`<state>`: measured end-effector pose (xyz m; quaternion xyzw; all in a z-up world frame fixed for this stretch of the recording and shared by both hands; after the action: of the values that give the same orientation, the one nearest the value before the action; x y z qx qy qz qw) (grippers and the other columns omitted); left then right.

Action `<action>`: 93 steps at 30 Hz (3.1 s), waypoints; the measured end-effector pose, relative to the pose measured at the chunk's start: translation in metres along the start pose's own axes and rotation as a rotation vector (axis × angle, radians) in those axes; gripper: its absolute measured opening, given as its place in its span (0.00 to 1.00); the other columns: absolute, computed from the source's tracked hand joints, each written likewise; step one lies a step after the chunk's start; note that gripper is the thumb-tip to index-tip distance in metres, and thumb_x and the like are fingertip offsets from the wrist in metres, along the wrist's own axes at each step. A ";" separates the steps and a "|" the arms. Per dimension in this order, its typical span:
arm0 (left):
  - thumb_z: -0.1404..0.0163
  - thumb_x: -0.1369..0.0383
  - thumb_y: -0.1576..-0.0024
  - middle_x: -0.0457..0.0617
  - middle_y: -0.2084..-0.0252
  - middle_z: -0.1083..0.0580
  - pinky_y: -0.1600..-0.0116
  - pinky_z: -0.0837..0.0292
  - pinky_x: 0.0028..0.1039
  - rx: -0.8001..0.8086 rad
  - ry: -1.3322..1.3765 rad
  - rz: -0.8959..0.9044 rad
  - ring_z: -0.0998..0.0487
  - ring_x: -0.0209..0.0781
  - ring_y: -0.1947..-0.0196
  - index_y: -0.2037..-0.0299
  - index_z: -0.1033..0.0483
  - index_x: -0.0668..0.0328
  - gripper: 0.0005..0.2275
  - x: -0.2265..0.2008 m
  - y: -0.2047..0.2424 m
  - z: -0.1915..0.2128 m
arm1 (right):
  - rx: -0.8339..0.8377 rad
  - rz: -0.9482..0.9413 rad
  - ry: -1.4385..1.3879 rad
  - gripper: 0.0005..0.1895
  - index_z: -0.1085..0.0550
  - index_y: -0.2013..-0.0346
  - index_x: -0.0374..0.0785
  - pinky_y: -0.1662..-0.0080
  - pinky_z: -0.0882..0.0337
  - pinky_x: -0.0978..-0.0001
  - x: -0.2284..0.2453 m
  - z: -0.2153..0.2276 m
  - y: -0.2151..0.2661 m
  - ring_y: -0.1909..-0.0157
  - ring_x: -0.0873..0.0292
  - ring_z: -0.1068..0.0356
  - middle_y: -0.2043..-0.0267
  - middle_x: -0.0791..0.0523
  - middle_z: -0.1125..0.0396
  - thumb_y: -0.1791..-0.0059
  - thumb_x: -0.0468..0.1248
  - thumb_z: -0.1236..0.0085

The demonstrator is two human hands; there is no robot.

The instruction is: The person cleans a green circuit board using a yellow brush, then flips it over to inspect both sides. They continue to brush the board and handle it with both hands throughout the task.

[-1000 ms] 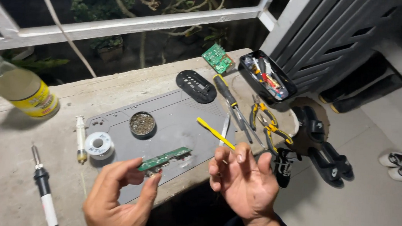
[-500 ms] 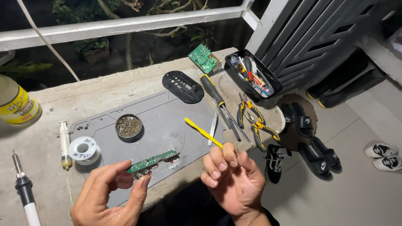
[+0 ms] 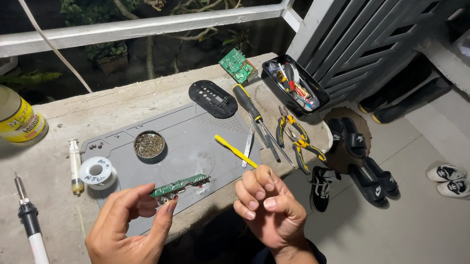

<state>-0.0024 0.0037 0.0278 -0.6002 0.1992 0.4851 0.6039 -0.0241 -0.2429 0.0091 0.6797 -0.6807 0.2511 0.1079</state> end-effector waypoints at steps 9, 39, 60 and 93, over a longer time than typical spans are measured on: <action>0.29 0.75 0.39 0.55 0.56 0.18 0.53 0.16 0.25 0.014 -0.034 -0.079 0.17 0.36 0.65 0.44 0.15 0.71 0.15 0.008 -0.016 0.017 | -0.015 0.029 0.158 0.06 0.23 0.58 0.35 0.70 0.34 0.73 -0.006 0.024 0.006 0.68 0.59 0.35 0.66 0.53 0.31 0.40 0.34 0.34; 0.32 0.70 0.38 0.52 0.51 0.18 0.55 0.12 0.25 0.112 0.053 0.086 0.14 0.36 0.59 0.42 0.16 0.63 0.15 0.017 -0.021 0.026 | -0.245 0.140 1.381 0.25 0.26 0.28 0.39 0.49 0.15 0.72 -0.052 0.001 -0.003 0.45 0.62 0.17 0.40 0.51 0.18 0.42 0.36 0.37; 0.36 0.64 0.38 0.63 0.42 0.22 0.37 0.19 0.53 0.529 -0.405 0.151 0.17 0.73 0.41 0.34 0.21 0.65 0.23 0.057 -0.020 0.035 | 0.304 -0.093 2.110 0.52 0.37 0.14 0.47 0.22 0.37 0.34 -0.107 -0.036 -0.159 0.20 0.34 0.33 0.23 0.40 0.32 0.51 0.41 0.22; 0.30 0.66 0.38 0.54 0.42 0.20 0.39 0.14 0.33 0.275 0.901 0.628 0.19 0.39 0.47 0.27 0.23 0.60 0.28 0.055 -0.024 0.027 | 0.181 0.154 1.585 0.45 0.22 0.24 0.37 0.36 0.20 0.55 -0.042 -0.089 -0.061 0.38 0.54 0.25 0.37 0.48 0.29 0.58 0.28 0.22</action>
<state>0.0327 0.0526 0.0006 -0.5756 0.6677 0.3069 0.3587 0.0210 -0.1600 0.0761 0.2564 -0.4234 0.7203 0.4860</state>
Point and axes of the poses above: each hand's wrist, its own y-axis away from the middle knuckle, its own z-axis out of the back of the hand, x = y × z, the point moved 2 cm from there along -y, towards the middle knuckle
